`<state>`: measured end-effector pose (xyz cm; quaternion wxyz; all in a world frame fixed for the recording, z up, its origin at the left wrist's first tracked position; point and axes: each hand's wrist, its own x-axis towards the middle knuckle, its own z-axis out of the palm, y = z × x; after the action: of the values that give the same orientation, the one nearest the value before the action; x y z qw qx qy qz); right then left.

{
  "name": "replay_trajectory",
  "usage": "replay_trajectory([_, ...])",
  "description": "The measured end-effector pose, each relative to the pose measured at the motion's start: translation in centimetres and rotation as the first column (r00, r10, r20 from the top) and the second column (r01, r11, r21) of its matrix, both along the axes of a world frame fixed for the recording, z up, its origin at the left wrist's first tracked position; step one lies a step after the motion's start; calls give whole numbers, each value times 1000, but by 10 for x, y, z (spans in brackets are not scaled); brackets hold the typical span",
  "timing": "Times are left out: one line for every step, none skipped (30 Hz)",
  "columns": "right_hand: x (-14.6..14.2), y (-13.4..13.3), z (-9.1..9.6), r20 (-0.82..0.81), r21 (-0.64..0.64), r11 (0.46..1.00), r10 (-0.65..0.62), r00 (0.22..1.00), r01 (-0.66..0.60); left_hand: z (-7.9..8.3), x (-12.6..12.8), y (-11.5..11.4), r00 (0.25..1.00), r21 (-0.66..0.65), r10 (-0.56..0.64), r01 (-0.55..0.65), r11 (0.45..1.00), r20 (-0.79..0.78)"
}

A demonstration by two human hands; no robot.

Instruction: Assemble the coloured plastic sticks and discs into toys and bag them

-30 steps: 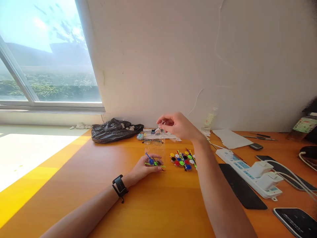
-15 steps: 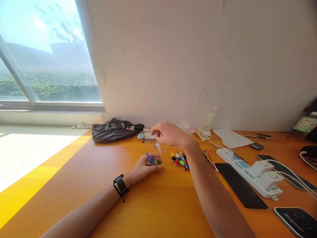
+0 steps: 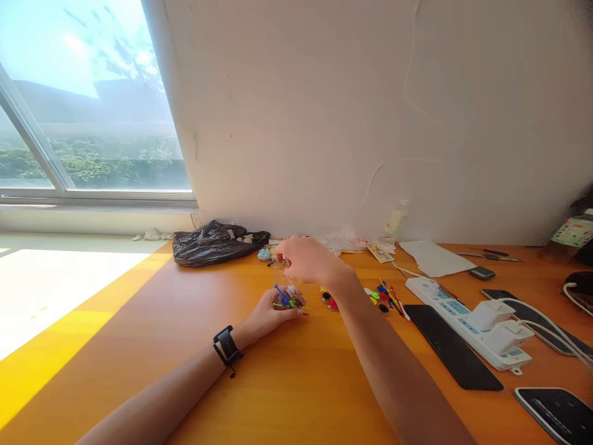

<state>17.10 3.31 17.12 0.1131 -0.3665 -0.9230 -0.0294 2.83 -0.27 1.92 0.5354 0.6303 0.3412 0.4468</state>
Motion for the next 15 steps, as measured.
replay_trajectory([0,-2,2,-29,11,1000,-9,1000,9,0,0,0,1000,-7,-5,5,1000,0])
replay_trajectory([1,-3,5,-66,30,999,-25,997,27,-1,0,0,1000,-15,-11,11,1000,1])
replay_trajectory([2,-4,7,-113,51,997,-43,993,49,-3,0,1,1000,-23,-14,15,1000,5])
replay_trajectory([3,-4,9,-166,71,995,-56,985,68,-5,0,3,1000,-30,-14,15,999,10])
replay_trajectory([4,-2,9,-222,82,994,-58,973,78,-8,0,5,1000,-35,-12,12,999,16])
replay_trajectory([6,2,9,-282,81,994,-52,958,78,-11,-1,6,1000,-40,-8,9,999,21])
replay_trajectory([9,8,7,-346,65,996,-37,937,63,-14,-2,7,1000,-46,-11,12,999,24])
replay_trajectory([13,16,4,-411,31,999,-20,912,36,-16,-3,7,999,-55,-29,31,998,29])
replay_trajectory([17,27,-1,-473,-26,1000,-3,881,-11,-17,-3,7,997,-66,-67,69,995,37])
replay_trajectory([21,38,-7,-532,-106,991,11,847,-80,-16,-4,5,991,-83,-125,129,988,46])
replay_trajectory([25,50,-15,-579,-201,968,8,815,-152,-14,-4,2,978,-102,-200,205,973,54])
replay_trajectory([28,61,-22,-608,-283,937,-12,794,-203,-11,-3,-2,957,-122,-285,290,949,60])
replay_trajectory([29,72,-30,-608,-353,908,-40,793,-225,-7,-3,-6,927,-141,-370,374,917,53])
replay_trajectory([30,80,-39,-579,-418,877,-57,814,-236,-4,-2,-11,891,-154,-453,453,878,36])
replay_trajectory([28,86,-47,-529,-476,845,-53,847,-244,-1,0,-14,848,-168,-530,523,835,4])
